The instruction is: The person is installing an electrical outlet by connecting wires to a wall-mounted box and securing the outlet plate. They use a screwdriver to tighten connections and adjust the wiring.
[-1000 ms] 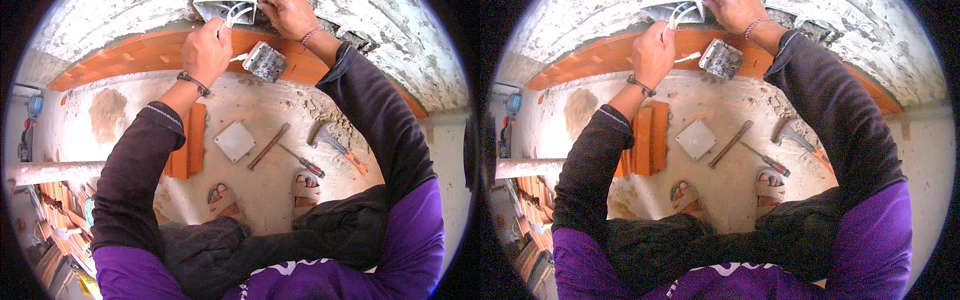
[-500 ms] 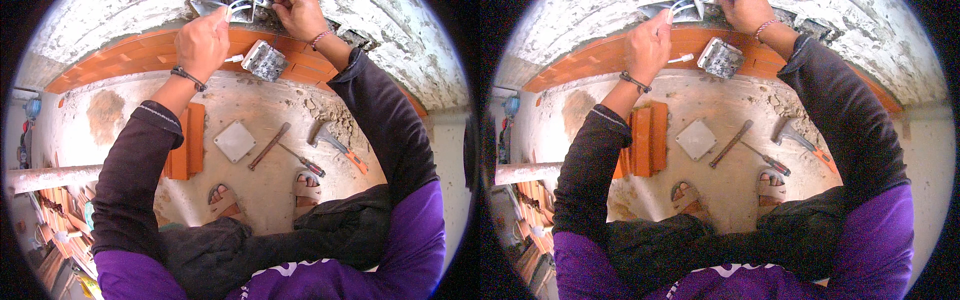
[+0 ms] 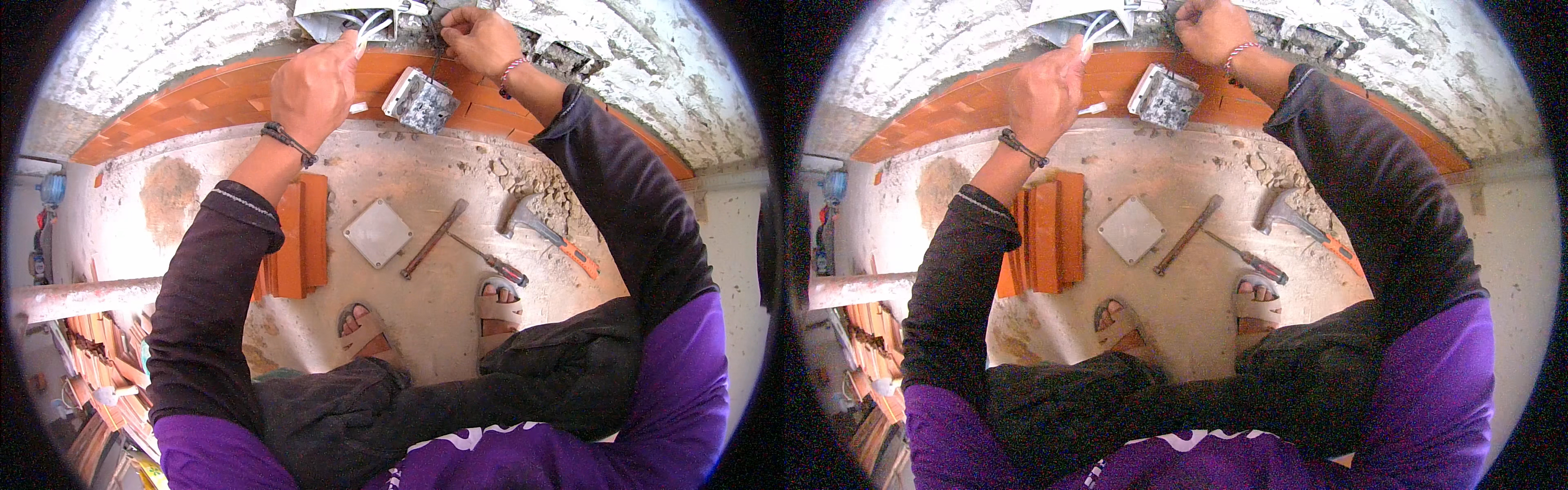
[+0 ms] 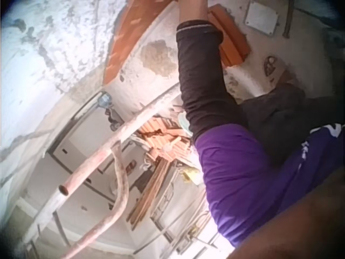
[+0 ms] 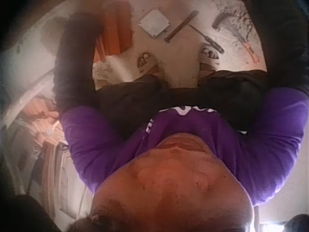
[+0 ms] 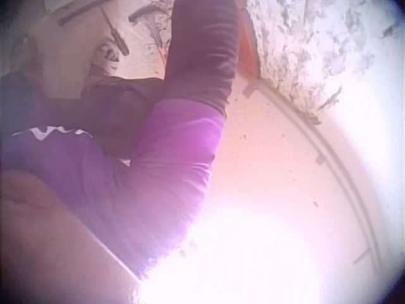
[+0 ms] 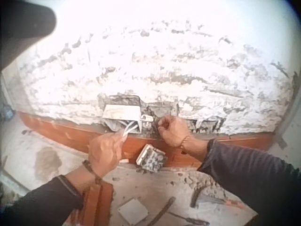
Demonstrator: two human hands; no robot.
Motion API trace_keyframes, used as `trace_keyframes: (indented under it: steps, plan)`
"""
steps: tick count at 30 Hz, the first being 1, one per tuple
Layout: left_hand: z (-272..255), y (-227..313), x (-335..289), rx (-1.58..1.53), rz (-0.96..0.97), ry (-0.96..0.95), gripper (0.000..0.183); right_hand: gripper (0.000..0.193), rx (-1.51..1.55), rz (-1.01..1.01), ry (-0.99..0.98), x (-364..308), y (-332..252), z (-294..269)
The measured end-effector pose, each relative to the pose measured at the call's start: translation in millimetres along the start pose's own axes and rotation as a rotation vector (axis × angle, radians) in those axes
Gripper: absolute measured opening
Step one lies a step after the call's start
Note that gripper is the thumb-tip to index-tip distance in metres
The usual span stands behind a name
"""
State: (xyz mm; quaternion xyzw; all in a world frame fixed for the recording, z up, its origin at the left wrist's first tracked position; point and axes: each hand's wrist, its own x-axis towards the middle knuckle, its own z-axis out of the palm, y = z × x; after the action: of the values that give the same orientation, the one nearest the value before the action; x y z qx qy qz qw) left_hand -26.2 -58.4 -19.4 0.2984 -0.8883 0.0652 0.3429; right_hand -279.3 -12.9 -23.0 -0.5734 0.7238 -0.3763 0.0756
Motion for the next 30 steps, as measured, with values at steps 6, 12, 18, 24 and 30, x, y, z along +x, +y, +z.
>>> trace_keyframes:
  steps: [6,12,18,24,30]
  plan:
    - [14,-26,7,-0.158,-0.022,0.138,0.024,0.027,-0.164,-0.055,0.03,1,12,15]
    - [2,-44,18,0.037,0.127,0.144,0.022,0.028,-0.151,0.002,0.01,0,-4,20]
    - [-12,-34,13,0.165,0.193,0.031,0.021,0.026,-0.188,-0.041,0.026,3,4,23]
    - [-10,-23,10,0.088,0.121,0.037,0.022,0.017,0.079,-0.218,0.122,6,5,16]
    - [-3,-21,8,-0.215,-0.069,0.022,0.027,0.013,0.319,-0.011,-0.082,10,-21,-3]
